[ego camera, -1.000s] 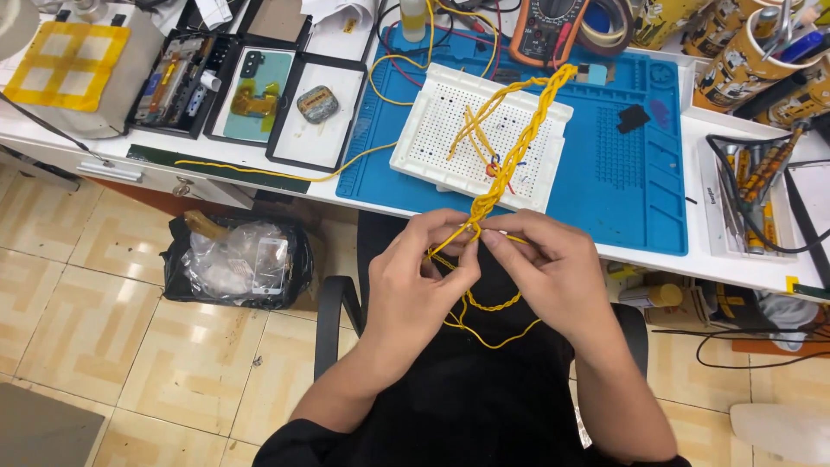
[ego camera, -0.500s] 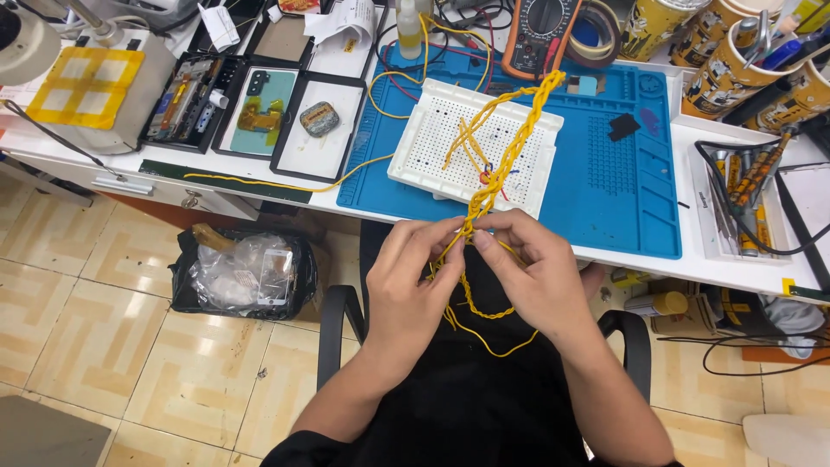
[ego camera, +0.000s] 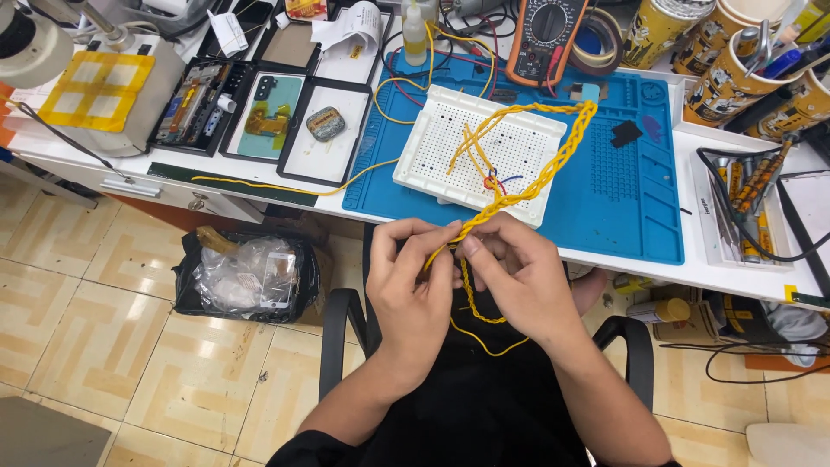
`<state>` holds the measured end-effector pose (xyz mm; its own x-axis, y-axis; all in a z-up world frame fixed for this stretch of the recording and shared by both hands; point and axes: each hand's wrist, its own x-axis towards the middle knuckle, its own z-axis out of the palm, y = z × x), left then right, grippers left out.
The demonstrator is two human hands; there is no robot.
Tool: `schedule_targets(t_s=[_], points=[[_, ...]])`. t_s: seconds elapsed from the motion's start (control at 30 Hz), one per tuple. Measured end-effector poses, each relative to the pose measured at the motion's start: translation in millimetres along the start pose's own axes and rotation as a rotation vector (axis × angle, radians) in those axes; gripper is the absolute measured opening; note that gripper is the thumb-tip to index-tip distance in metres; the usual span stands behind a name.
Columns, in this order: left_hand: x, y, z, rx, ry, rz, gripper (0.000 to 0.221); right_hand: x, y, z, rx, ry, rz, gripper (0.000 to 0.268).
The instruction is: The person is braiding three yellow wires together on an electronics repair workbench.
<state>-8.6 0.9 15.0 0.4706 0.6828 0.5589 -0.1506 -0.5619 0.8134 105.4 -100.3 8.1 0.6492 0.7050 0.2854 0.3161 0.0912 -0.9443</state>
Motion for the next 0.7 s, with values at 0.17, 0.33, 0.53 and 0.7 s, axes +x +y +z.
schedule_targets(t_s=[0.17, 0.33, 0.53, 0.7], points=[[2.4, 0.8, 1.9, -0.010, 0.042, 0.036, 0.029, 1.2, -3.2, 2.1, 0.144, -0.032, 0.013, 0.016], [4.2, -3.2, 2.4, -0.011, -0.002, 0.066, 0.028, 8.4, 0.9, 4.1, 0.119, 0.031, -0.002, 0.018], [0.9, -3.0, -4.7, -0.212, -0.116, -0.114, 0.028, 8.3, 0.3, 3.2, -0.033, 0.089, -0.090, 0.011], [5.6, -15.6, -13.1, -0.388, -0.153, -0.297, 0.016, 8.9, 7.5, 4.9, -0.012, 0.085, -0.099, 0.009]])
